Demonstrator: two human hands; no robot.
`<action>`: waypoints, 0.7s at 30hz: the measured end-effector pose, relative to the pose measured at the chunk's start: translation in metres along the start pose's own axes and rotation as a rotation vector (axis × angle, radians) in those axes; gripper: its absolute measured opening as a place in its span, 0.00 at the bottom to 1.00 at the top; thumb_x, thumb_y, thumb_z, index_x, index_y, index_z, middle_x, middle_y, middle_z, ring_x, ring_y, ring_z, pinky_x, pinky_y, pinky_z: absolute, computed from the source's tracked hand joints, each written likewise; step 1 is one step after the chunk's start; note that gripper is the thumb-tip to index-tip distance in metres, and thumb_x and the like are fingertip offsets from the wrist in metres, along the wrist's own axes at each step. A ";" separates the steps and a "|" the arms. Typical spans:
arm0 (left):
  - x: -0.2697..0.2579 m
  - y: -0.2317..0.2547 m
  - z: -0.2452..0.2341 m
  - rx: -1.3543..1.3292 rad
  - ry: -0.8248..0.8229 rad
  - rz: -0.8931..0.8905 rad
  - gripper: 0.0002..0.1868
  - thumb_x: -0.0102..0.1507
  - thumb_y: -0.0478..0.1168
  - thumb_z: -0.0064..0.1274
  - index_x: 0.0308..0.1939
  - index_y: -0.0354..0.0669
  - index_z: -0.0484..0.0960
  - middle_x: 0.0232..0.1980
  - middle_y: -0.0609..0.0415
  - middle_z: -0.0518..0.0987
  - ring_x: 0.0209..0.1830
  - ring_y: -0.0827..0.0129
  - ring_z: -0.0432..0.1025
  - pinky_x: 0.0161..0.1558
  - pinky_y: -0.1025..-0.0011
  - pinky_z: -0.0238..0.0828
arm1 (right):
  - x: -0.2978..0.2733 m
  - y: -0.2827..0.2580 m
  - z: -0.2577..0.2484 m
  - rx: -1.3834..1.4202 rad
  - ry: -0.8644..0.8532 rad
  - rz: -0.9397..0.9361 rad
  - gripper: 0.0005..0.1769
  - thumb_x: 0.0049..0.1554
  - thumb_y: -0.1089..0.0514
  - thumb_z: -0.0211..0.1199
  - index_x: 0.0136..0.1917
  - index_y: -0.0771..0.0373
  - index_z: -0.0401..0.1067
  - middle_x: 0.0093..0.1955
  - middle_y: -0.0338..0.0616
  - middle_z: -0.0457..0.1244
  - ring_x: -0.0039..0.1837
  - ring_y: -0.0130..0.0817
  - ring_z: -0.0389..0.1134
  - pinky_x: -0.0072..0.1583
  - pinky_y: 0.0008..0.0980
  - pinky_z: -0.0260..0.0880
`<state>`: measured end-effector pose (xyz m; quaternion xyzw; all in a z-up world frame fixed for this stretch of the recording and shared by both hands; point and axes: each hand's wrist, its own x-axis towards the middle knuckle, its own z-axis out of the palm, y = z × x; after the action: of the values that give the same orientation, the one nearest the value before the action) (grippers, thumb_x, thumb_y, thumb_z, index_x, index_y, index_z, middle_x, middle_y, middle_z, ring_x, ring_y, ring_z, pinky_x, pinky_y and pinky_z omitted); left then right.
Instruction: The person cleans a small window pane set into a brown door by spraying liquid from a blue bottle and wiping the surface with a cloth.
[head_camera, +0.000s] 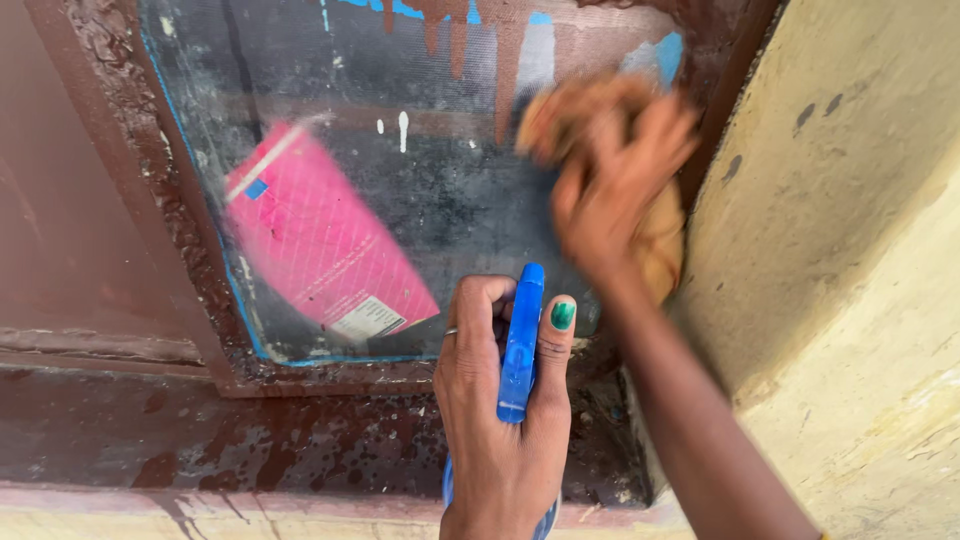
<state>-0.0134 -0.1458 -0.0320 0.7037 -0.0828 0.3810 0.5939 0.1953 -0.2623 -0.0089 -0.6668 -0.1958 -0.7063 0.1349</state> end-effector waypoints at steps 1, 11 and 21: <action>0.000 0.000 -0.003 -0.017 0.017 0.036 0.16 0.69 0.49 0.53 0.42 0.40 0.70 0.29 0.52 0.70 0.27 0.66 0.67 0.33 0.65 0.65 | 0.019 0.003 0.005 0.027 0.048 0.099 0.17 0.57 0.65 0.57 0.61 0.60 0.70 0.65 0.60 0.51 0.69 0.56 0.54 0.69 0.55 0.55; 0.009 -0.021 -0.018 -0.047 0.045 0.083 0.13 0.69 0.46 0.53 0.43 0.40 0.69 0.30 0.56 0.71 0.28 0.71 0.67 0.33 0.67 0.65 | -0.055 -0.049 -0.007 0.080 -0.113 -0.152 0.13 0.62 0.51 0.61 0.61 0.49 0.75 0.67 0.53 0.58 0.66 0.53 0.59 0.62 0.56 0.56; 0.009 -0.027 -0.029 -0.006 0.047 -0.061 0.15 0.67 0.48 0.54 0.40 0.41 0.69 0.26 0.54 0.70 0.24 0.70 0.64 0.30 0.65 0.64 | 0.033 -0.024 0.029 0.057 0.101 -0.006 0.24 0.53 0.68 0.58 0.62 0.56 0.76 0.74 0.59 0.52 0.73 0.53 0.52 0.70 0.53 0.54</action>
<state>-0.0041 -0.1091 -0.0467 0.6950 -0.0486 0.3789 0.6092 0.2077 -0.2255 0.0230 -0.6255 -0.2107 -0.7336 0.1618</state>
